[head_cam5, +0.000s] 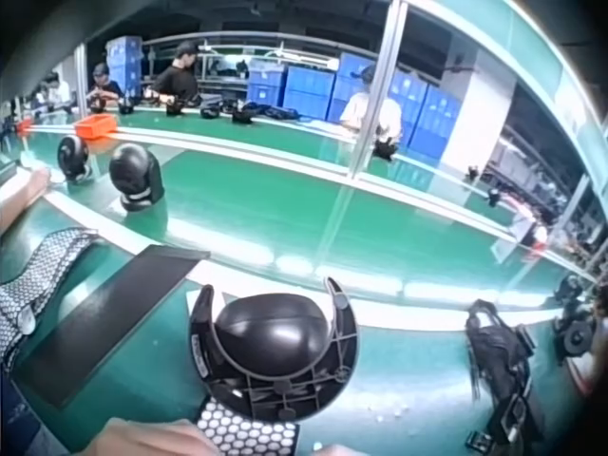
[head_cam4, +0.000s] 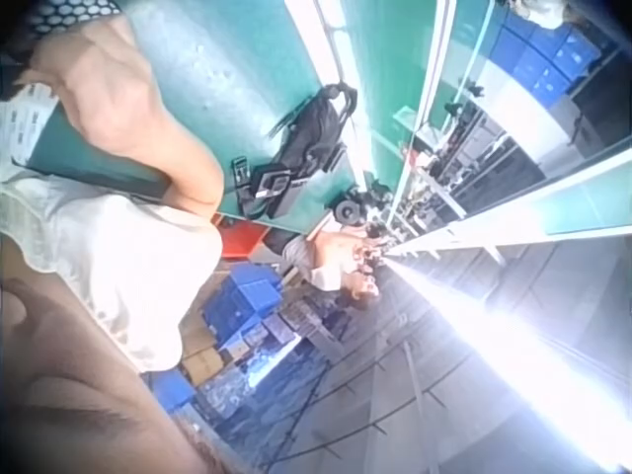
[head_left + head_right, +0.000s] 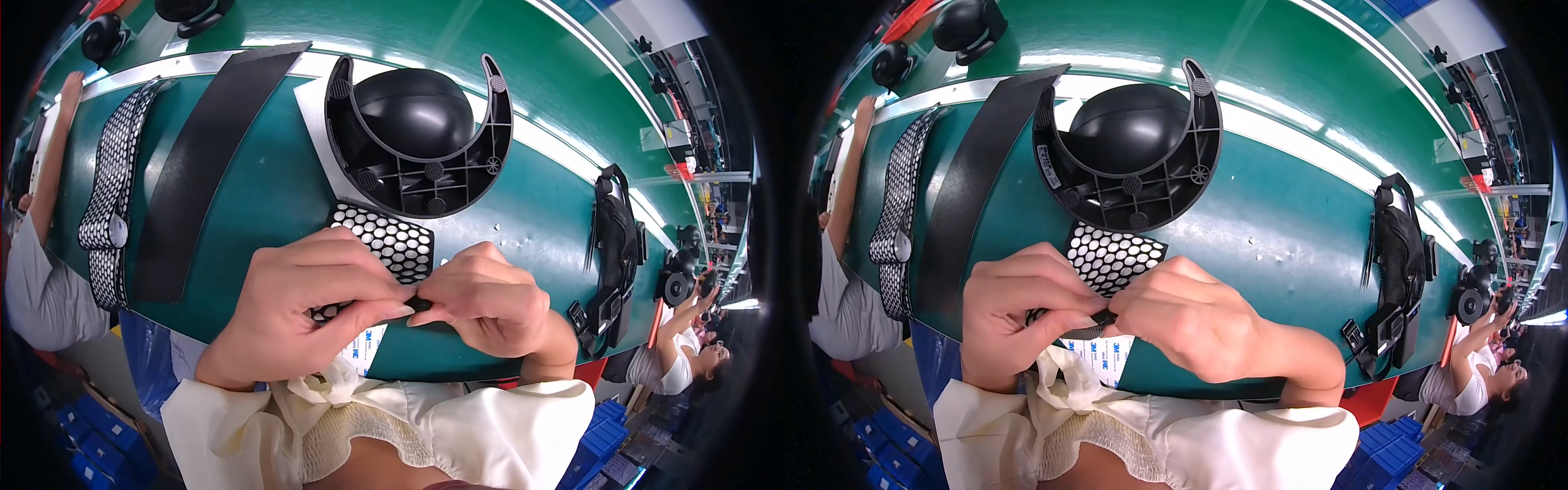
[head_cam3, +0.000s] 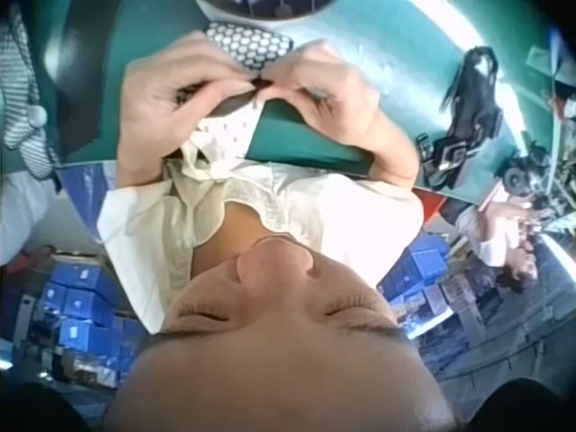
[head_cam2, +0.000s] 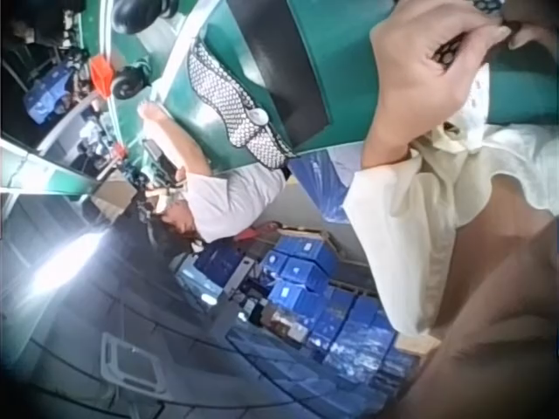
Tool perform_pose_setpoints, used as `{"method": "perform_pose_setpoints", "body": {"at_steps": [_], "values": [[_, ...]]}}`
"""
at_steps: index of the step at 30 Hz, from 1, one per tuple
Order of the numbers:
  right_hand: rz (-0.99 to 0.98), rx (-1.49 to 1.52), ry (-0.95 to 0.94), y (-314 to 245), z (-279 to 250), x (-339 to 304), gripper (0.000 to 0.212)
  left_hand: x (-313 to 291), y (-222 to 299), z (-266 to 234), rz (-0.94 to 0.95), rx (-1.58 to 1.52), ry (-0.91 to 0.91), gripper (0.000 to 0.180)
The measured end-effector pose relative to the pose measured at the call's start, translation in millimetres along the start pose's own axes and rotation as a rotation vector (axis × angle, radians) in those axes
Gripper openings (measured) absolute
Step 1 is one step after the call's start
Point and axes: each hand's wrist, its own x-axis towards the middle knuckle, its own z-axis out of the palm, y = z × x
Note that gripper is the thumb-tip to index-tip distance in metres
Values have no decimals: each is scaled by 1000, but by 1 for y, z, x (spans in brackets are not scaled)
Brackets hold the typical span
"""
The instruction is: Assembling headgear components by attaching padded liners to plastic shells on an assembly line.
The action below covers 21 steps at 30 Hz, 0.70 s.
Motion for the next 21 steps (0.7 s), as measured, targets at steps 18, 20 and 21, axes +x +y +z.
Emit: {"method": "perform_pose_setpoints", "body": {"at_steps": [18, 20, 21], "values": [[-161, -12, -58, 7, -5, 1, 31, 0, -6, 3, 160, 75, 22, 18], [-116, -18, -44, 2, -5, 2, 25, 0, -6, 2, 136, 37, 13, 17], [-70, -24, -28, 0, -4, 2, 20, 1, -6, 2, 126, 17, -5, 17]]}}
